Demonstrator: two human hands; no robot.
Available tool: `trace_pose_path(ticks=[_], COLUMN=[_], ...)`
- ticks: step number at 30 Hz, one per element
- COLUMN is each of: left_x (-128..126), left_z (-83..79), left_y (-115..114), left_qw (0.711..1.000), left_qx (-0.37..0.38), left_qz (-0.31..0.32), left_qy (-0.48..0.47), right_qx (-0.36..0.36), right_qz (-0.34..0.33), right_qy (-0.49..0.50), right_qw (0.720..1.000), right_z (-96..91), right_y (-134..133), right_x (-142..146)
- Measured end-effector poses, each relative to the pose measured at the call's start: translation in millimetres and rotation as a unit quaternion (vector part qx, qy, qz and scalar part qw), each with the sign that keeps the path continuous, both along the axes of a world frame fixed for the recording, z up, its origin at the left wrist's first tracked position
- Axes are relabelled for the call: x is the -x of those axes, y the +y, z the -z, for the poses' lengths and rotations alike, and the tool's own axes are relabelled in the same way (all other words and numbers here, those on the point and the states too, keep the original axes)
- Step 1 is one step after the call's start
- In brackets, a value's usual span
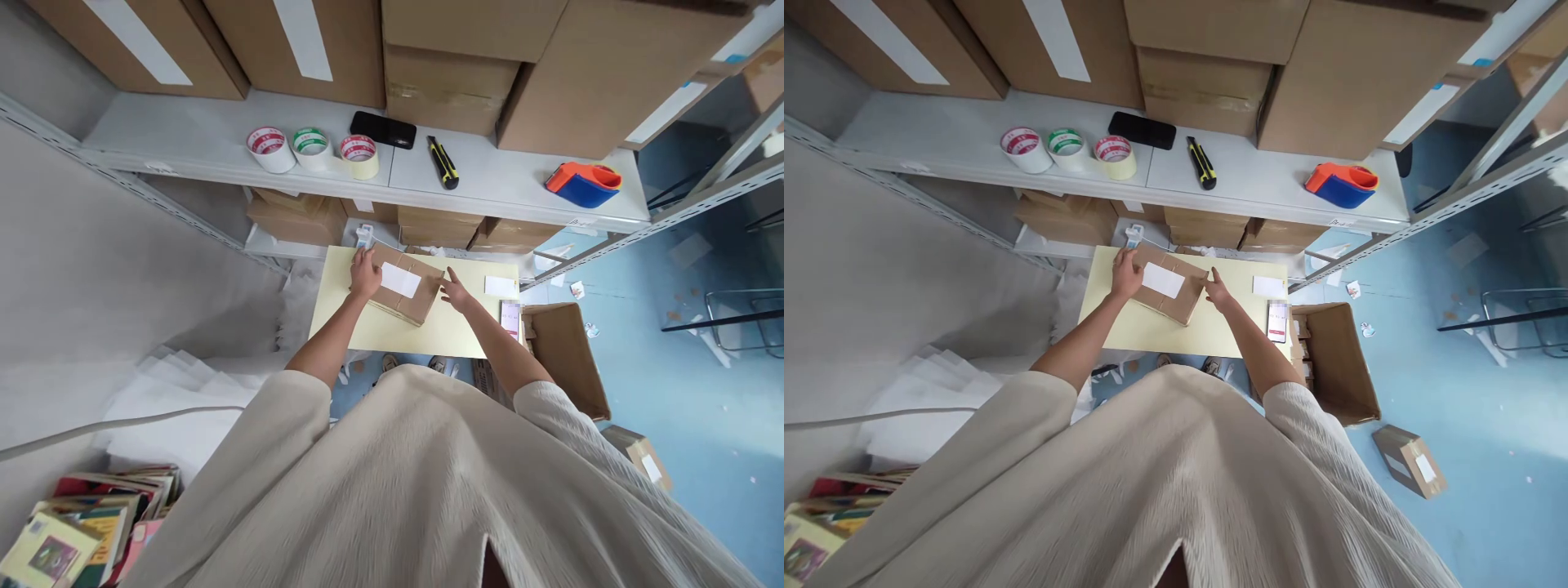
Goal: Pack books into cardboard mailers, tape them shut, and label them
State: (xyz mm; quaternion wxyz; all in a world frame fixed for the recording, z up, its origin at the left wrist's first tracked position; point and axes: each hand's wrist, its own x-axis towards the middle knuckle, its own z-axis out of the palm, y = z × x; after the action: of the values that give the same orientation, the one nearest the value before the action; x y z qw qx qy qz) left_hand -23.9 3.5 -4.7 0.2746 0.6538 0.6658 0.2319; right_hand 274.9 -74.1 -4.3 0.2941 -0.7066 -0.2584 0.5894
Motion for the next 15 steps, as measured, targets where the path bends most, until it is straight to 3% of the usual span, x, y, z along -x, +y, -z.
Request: trace_pose_path(ticks=[5,8,15], left_x=[2.6,8.8,23.8], left_z=[-5.8,-15.3,-44.3], left_y=[5.3,2.2,-2.2], left_qw=[0.996,0.995,0.996], left_qx=[0.08,0.094,0.071], left_qz=[0.025,0.007,-0.049], left_qy=[-0.027,-0.016,-0.038], right_qx=[-0.005,-0.035,-0.175], right_qz=[0.037,0.047,0.054], right_qy=[0.028,0.018,-0.065], right_qw=[0.999,0.998,0.981], right_z=[3.0,3.0,-6.3], right_y=[-3.5,-7.5,-1.5], right_x=[16.9,19.8,11.0])
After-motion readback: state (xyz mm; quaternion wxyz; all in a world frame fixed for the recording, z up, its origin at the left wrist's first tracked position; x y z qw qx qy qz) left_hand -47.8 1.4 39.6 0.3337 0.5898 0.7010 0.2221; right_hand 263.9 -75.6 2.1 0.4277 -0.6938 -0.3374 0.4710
